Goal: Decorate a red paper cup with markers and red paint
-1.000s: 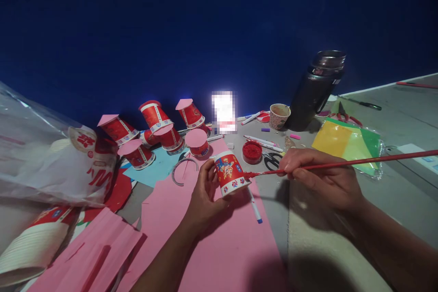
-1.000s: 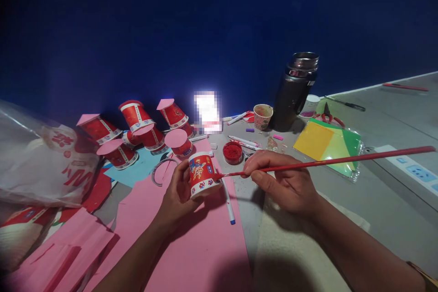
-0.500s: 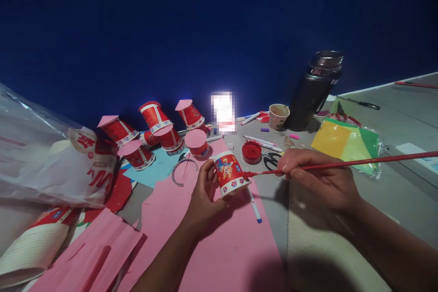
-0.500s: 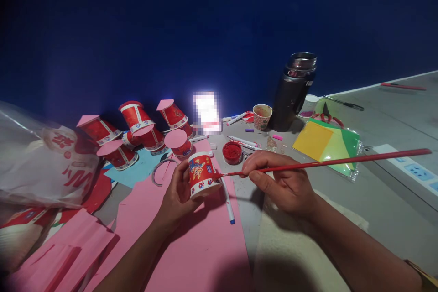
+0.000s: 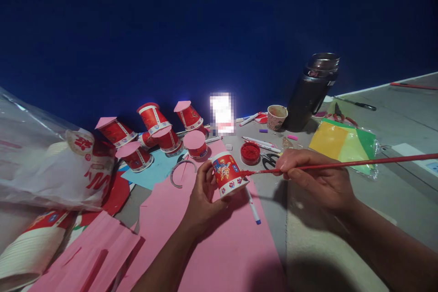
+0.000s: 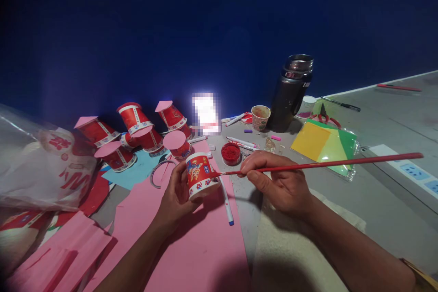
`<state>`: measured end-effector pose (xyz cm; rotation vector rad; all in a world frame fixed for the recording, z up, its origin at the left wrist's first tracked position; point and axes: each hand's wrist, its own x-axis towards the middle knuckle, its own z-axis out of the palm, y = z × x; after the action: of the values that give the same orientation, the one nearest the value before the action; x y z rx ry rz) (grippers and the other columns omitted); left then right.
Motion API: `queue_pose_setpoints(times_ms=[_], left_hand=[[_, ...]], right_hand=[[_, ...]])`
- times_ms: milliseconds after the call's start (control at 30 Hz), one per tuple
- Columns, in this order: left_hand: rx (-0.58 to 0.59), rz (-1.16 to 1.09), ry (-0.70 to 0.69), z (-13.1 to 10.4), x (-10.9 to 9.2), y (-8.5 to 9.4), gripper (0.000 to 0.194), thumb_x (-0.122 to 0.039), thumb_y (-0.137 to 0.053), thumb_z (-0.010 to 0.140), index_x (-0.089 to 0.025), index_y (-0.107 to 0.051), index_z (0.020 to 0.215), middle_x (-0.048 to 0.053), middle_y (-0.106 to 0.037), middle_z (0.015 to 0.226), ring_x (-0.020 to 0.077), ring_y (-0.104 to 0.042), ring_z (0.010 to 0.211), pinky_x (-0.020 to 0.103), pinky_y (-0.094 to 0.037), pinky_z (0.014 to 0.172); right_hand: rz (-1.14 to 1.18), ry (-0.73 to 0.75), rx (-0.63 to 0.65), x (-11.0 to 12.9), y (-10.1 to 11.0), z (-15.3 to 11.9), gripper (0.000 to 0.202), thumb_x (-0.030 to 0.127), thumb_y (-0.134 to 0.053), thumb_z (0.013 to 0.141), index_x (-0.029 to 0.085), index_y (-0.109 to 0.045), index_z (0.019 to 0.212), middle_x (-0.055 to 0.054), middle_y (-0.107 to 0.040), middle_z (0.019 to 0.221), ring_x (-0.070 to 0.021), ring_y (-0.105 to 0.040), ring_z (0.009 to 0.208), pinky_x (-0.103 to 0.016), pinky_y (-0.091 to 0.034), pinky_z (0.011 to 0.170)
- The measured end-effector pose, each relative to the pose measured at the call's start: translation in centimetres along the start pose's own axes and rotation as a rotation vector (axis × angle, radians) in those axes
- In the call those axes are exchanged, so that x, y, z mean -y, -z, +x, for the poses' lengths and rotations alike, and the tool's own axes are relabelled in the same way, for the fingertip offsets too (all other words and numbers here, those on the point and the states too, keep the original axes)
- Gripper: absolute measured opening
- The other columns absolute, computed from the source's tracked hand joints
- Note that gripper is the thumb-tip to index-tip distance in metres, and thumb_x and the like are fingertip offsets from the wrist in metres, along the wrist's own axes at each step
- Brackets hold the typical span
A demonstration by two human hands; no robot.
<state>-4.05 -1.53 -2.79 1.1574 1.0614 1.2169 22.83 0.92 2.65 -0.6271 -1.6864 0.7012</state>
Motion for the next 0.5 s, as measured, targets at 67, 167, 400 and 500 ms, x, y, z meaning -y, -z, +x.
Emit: queue_pose_setpoints(times_ms=[67,167,400,500], left_hand=[[-0.073,0.044,-0.03,-0.1,0.3,-0.1,0.089,-0.04,-0.094,0.07,-0.032,-0.042,0.142,0.015,-0.054,0.153,0.0378,-0.06,0.14,0.054,-0.054,0.11],[-0.209,0.202,-0.155,0.0,1.0,0.1,0.084,-0.033,-0.091,0.07,-0.031,-0.044,0.139,0.013,-0.057,0.147,0.0365,-0.063,0.135,0.054,-0.056,0.108],[-0.353,0.416,-0.468,0.7,1.8,0.8,0.085,-0.025,-0.091,0.07,-0.033,-0.046,0.141,0.012,-0.05,0.153,0.0346,-0.059,0.139,0.054,-0.052,0.116],[-0.338,0.435,-0.469,0.6,1.9,1.1,0.082,-0.023,-0.09,0.07,-0.033,-0.047,0.139,0.011,-0.051,0.152,0.0337,-0.06,0.137,0.055,-0.053,0.115]], right_hand=[[-0.015,0.034,0.008,0.0,-0.1,-0.1,0.015,0.021,-0.064,0.102,0.026,-0.078,0.099,-0.006,-0.078,0.086,-0.023,-0.074,0.082,-0.037,-0.062,0.073],[-0.056,0.083,-0.021,0.0,-0.1,-0.4,0.015,0.019,-0.064,0.101,0.026,-0.078,0.102,-0.005,-0.077,0.086,-0.0236,-0.073,0.08,-0.04,-0.061,0.074],[-0.087,0.11,-0.087,0.2,-0.5,-0.9,0.018,0.016,-0.065,0.099,0.027,-0.078,0.104,-0.006,-0.078,0.087,-0.0245,-0.074,0.081,-0.041,-0.06,0.075],[-0.1,0.141,-0.075,0.4,-0.9,-0.9,0.022,0.012,-0.065,0.097,0.028,-0.078,0.106,-0.005,-0.078,0.087,-0.0237,-0.074,0.08,-0.04,-0.059,0.074]])
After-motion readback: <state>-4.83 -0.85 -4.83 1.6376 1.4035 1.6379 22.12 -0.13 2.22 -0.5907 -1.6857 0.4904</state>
